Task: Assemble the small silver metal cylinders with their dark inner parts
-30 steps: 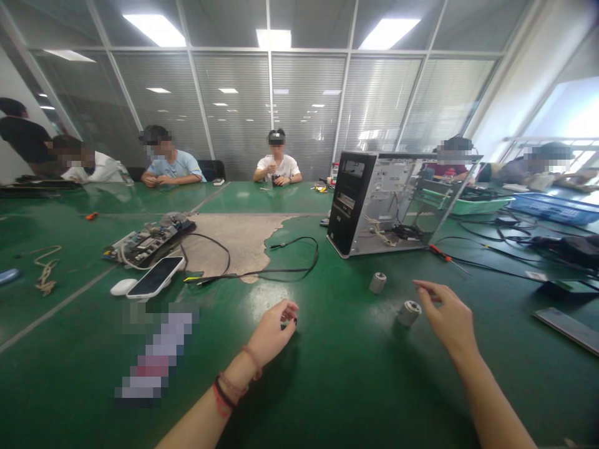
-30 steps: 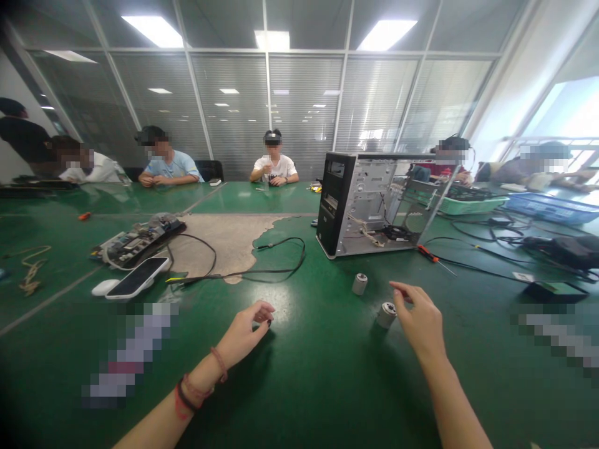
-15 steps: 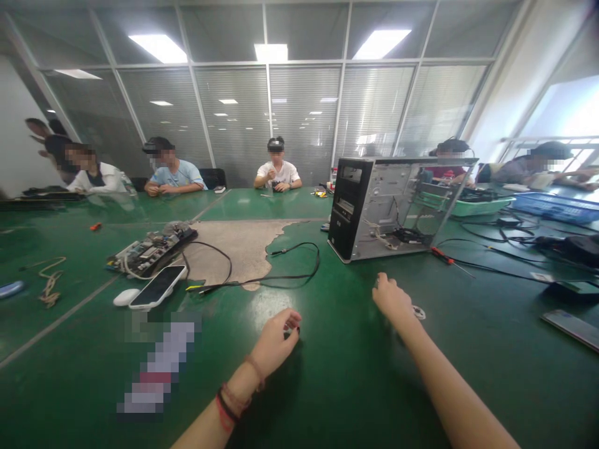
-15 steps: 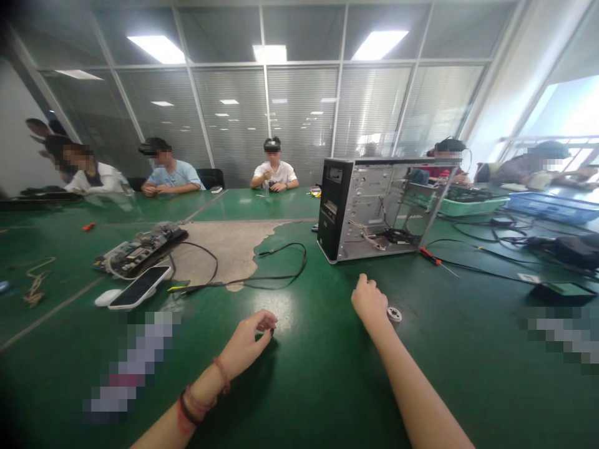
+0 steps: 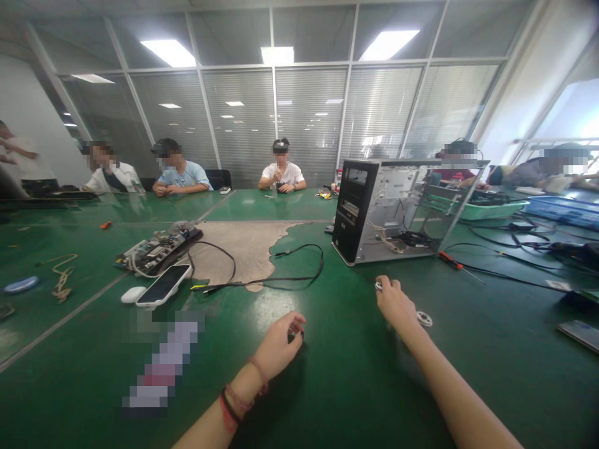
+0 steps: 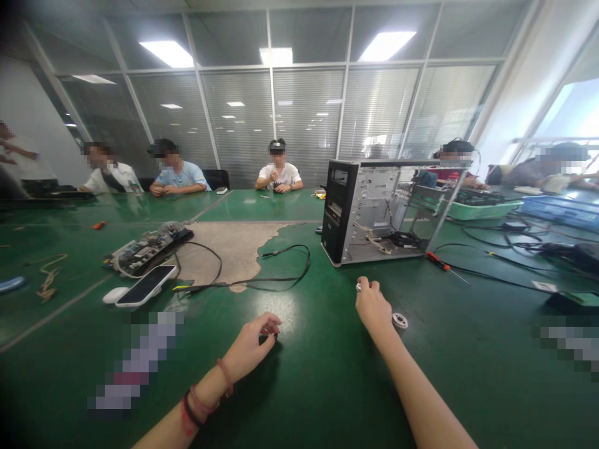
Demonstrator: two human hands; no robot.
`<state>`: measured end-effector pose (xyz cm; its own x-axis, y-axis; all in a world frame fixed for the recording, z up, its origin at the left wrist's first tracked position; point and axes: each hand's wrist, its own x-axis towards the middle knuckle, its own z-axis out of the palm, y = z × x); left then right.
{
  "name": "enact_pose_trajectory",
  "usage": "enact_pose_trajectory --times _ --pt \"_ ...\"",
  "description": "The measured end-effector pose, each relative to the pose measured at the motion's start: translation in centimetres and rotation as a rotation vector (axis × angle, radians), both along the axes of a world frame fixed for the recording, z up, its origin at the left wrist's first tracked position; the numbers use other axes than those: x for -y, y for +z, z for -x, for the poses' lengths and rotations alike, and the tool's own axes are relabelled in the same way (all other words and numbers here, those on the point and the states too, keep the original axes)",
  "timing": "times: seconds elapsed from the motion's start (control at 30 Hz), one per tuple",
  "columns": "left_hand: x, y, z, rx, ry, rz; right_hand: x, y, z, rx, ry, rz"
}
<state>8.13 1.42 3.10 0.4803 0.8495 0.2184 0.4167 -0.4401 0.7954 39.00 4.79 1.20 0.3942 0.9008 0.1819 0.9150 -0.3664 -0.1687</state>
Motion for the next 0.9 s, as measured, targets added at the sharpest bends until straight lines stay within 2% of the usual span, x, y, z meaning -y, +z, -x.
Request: enact_pose_trajectory --times 0.17,0.33,0.47,0.67,0.9 --pt "0.2 0.0 0.0 0.002 0.007 0.014 -0.1 -0.8 -0.2 -0.008 0.083 -0.098" --pt "0.2 -0.1 0.1 -0.015 0.022 0.009 0.0 -1.2 1.5 -0.155 0.34 -0.278" --pt "0.2 -0.2 0.1 -0.014 0.026 0.007 0.8 -1.0 3.8 -0.326 0.539 -0.347" --pt "0.2 -0.1 -0.1 0.006 0.022 0.018 2.8 -0.4 7.5 -0.545 0.822 -0.288" --pt "0.3 -0.1 -0.3 0.112 -0.042 0.112 5.1 -0.8 10.9 -0.801 0.945 -0.183"
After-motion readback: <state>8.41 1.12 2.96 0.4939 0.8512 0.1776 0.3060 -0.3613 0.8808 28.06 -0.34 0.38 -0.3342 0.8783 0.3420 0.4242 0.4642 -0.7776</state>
